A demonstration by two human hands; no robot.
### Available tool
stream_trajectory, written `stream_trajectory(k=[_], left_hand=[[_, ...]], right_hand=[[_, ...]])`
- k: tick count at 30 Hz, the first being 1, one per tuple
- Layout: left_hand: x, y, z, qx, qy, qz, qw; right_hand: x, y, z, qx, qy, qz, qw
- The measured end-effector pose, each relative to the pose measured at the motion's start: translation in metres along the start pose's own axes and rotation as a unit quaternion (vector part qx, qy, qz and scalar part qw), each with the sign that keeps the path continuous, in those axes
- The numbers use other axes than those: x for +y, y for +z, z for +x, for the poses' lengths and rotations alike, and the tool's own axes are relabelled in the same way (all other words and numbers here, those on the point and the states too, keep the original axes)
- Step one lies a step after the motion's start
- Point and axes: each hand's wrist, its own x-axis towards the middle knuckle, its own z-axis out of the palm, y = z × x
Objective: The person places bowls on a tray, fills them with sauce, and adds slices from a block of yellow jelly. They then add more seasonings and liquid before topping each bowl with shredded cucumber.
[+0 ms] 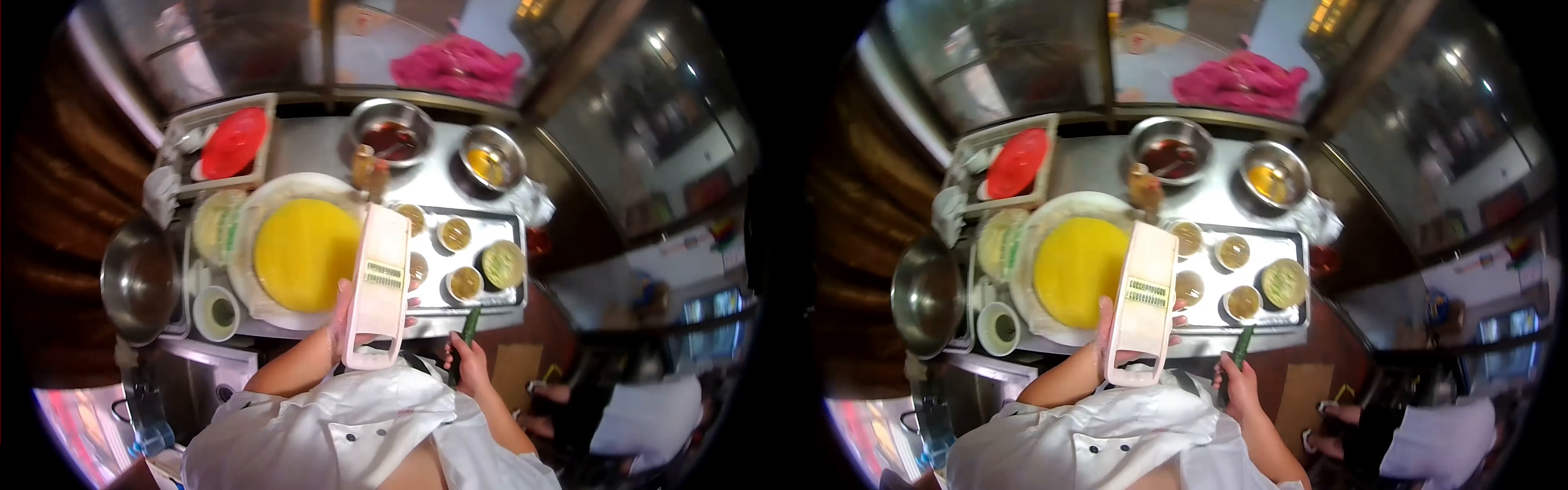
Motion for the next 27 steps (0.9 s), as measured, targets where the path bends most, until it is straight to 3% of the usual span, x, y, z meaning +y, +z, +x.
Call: stream_trajectory(k=[3, 5, 8, 10, 14, 15, 18, 20, 24, 26, 27], left_hand=[[-0.042, 0.017, 0.037, 0.072, -0.058, -0.034, 0.995], [-0.079, 0.014, 0.068, 0.064, -0.071, -0.040, 0.995], [-0.143, -0.004, 0.121, 0.090, -0.106, -0.032, 0.990], [-0.189, -0.012, 0.153, 0.141, -0.113, -0.021, 0.983], [-0.262, -0.003, 0.217, 0.098, -0.107, -0.075, 0.987], [-0.277, -0.003, 0.233, 0.124, -0.101, -0.042, 0.986], [-0.297, 0.039, 0.256, 0.083, -0.073, -0.024, 0.994], [-0.304, 0.045, 0.269, 0.106, -0.060, -0.004, 0.993], [-0.299, 0.045, 0.285, 0.150, -0.046, -0.034, 0.987], [-0.293, 0.049, 0.292, 0.144, -0.045, -0.085, 0.985], [-0.292, 0.049, 0.299, 0.127, -0.036, -0.112, 0.985]], right_hand=[[-0.001, -0.049, -0.011, 0.003, 0.034, 0.076, 0.996], [-0.003, -0.084, -0.018, 0.014, 0.043, 0.104, 0.994], [-0.020, -0.134, -0.031, -0.019, 0.007, 0.073, 0.997], [-0.052, -0.160, -0.048, -0.054, -0.102, -0.051, 0.992], [-0.086, -0.230, -0.030, -0.105, -0.138, -0.214, 0.961], [-0.100, -0.238, -0.029, -0.087, -0.133, -0.184, 0.970], [-0.121, -0.266, -0.003, -0.105, -0.071, -0.142, 0.982], [-0.134, -0.279, 0.006, -0.135, -0.067, -0.144, 0.978], [-0.147, -0.281, 0.028, -0.163, -0.120, -0.143, 0.969], [-0.161, -0.279, 0.033, -0.070, -0.304, -0.378, 0.872], [-0.170, -0.275, 0.031, -0.036, -0.326, -0.415, 0.848]])
